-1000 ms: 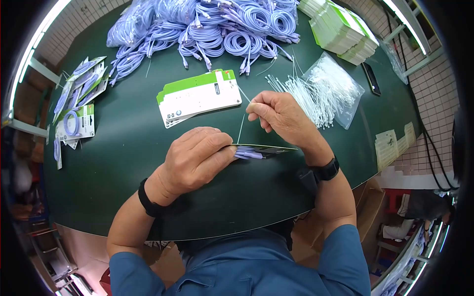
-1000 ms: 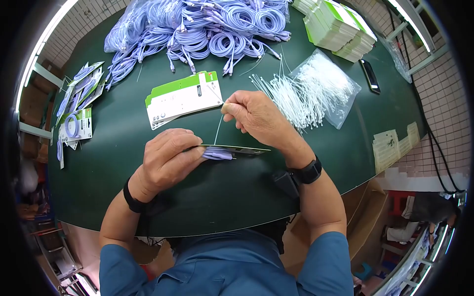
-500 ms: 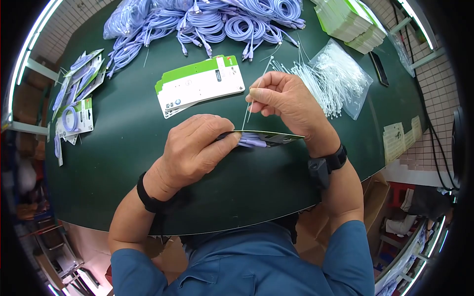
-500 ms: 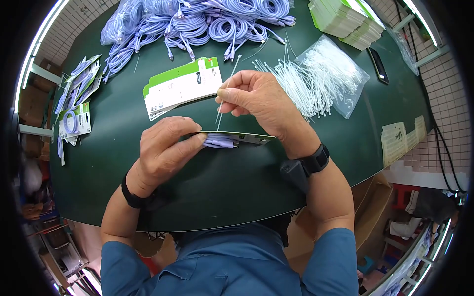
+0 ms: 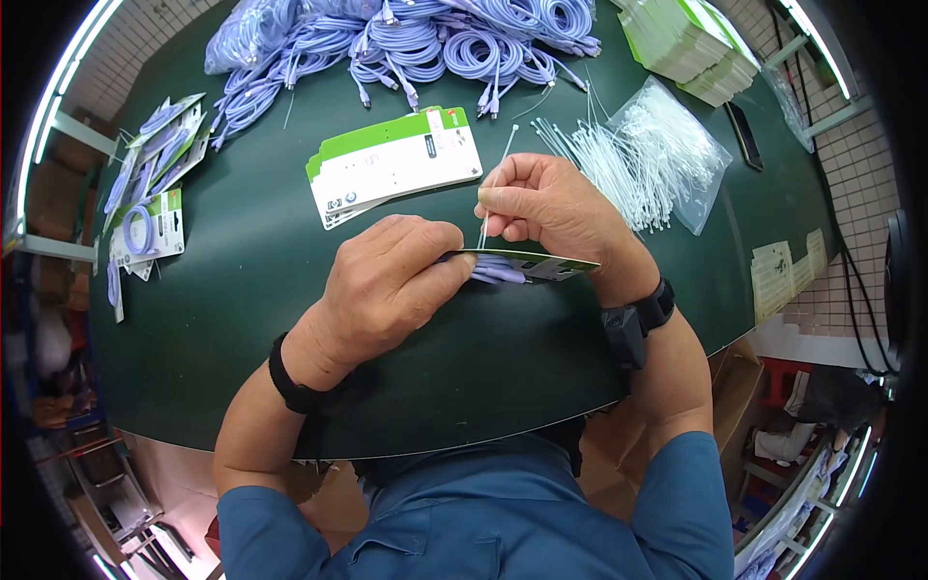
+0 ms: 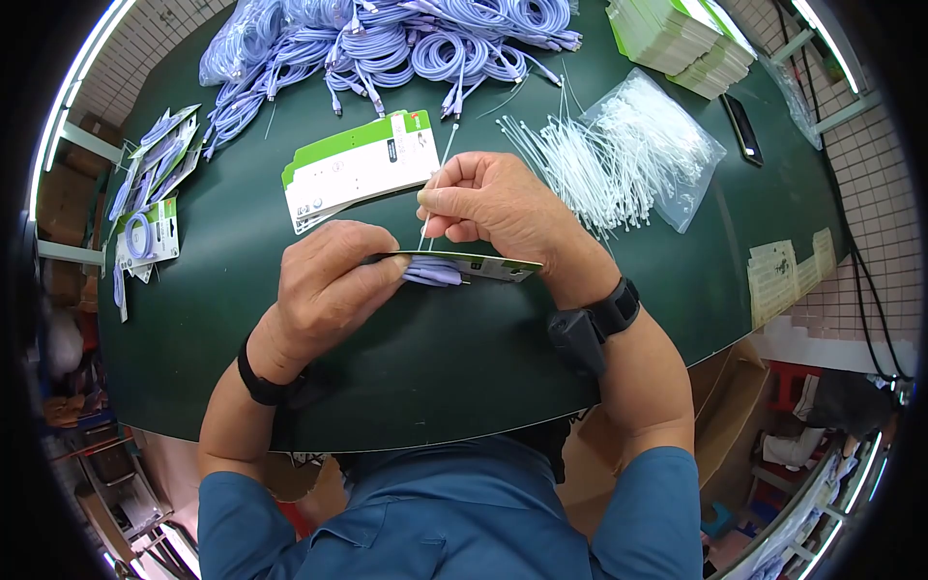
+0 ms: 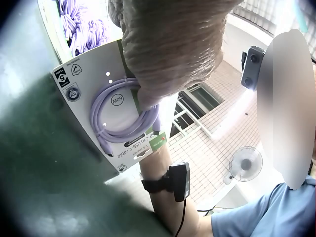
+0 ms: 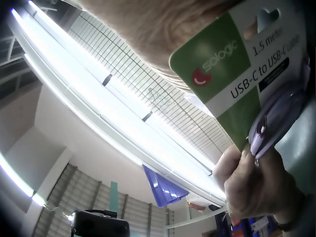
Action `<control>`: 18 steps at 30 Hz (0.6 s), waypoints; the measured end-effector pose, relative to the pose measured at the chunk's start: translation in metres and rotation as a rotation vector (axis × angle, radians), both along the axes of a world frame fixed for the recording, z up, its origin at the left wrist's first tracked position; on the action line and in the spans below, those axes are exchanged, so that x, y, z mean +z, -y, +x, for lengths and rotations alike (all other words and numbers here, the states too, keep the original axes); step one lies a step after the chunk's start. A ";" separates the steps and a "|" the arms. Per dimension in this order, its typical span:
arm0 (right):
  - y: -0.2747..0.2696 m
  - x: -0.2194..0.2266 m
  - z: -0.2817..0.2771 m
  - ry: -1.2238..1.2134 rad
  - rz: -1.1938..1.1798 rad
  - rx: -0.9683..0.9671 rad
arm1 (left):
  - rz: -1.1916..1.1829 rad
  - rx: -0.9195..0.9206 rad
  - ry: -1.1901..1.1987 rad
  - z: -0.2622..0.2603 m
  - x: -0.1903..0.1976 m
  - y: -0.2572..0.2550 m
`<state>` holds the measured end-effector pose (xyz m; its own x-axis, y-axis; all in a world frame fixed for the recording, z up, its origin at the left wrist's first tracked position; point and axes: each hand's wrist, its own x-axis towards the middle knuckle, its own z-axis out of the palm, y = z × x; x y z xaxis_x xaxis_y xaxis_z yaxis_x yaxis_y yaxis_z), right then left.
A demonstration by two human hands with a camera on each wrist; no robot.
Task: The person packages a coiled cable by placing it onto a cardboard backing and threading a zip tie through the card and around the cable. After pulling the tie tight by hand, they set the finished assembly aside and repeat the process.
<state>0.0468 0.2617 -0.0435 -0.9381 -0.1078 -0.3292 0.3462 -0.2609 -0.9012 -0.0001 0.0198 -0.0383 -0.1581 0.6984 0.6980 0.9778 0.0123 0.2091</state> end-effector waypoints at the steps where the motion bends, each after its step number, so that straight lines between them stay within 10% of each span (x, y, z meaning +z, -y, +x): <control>1: 0.000 0.000 0.000 0.000 0.002 -0.001 | 0.005 -0.001 -0.001 0.000 0.000 0.000; 18: 0.002 0.005 0.004 -0.031 0.025 0.089 | 0.013 -0.004 -0.001 0.000 -0.001 0.000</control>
